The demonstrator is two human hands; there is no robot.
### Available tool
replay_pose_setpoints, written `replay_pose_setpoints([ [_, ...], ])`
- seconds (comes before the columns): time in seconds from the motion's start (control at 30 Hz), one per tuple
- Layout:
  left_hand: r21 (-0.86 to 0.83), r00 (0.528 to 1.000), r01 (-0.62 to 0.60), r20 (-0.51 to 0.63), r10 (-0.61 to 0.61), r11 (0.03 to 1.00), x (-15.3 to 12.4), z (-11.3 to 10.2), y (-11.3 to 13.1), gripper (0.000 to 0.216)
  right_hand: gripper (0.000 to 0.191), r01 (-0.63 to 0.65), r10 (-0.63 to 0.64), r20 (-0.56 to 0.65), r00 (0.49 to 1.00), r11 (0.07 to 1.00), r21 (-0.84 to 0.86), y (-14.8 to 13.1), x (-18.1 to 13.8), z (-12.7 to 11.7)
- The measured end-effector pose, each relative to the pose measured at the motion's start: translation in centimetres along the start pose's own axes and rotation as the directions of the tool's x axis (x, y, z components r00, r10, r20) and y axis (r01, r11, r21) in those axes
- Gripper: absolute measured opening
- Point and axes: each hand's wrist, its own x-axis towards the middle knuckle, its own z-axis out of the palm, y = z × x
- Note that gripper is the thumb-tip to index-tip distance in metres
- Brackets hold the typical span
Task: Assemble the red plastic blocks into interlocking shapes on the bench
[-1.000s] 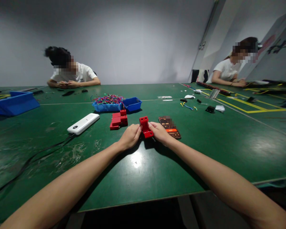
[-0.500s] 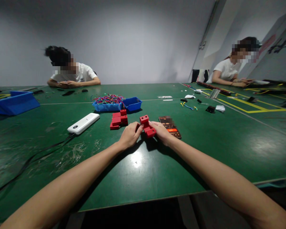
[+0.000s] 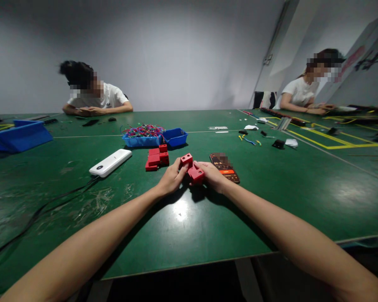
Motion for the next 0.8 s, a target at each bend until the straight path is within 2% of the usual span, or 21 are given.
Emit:
replay_pose_setpoints([
  [0.1, -0.021, 0.995, 0.087, -0.055, -0.088, 0.996, 0.3, 0.0, -0.2, 0.04, 0.03, -0.047, 0.048, -0.045, 0.998, 0.999, 0.007, -0.7, -0.4, 0.5],
  [0.2, -0.033, 0.99, 0.114, -0.084, -0.116, 0.993, 0.4, 0.0, -0.2, 0.041, 0.035, -0.076, 0.077, -0.074, 0.994, 0.997, 0.021, -1.3, -0.7, 0.8],
  [0.37, -0.05, 0.989, 0.113, -0.093, -0.117, 0.992, 0.4, 0.0, -0.1, 0.04, 0.038, -0.063, 0.065, -0.096, 0.993, 0.998, 0.028, -1.2, -0.6, 0.7],
  [0.53, -0.116, 0.975, 0.172, -0.12, -0.186, 0.978, 0.6, 0.1, -0.6, 0.043, 0.042, -0.036, 0.037, -0.142, 0.989, 0.999, 0.012, -0.8, -0.2, 0.6],
  [0.73, -0.2, 0.951, 0.206, -0.188, -0.244, 0.958, 0.9, 0.2, -1.1, 0.045, 0.042, -0.017, 0.026, -0.106, 0.994, 0.997, 0.079, -0.8, -0.1, 0.4],
  [0.8, -0.205, 0.947, 0.211, -0.198, -0.252, 0.956, 0.9, 0.2, -1.2, 0.044, 0.036, 0.011, -0.005, -0.085, 0.996, 0.998, 0.068, -0.7, -0.2, 0.4],
])
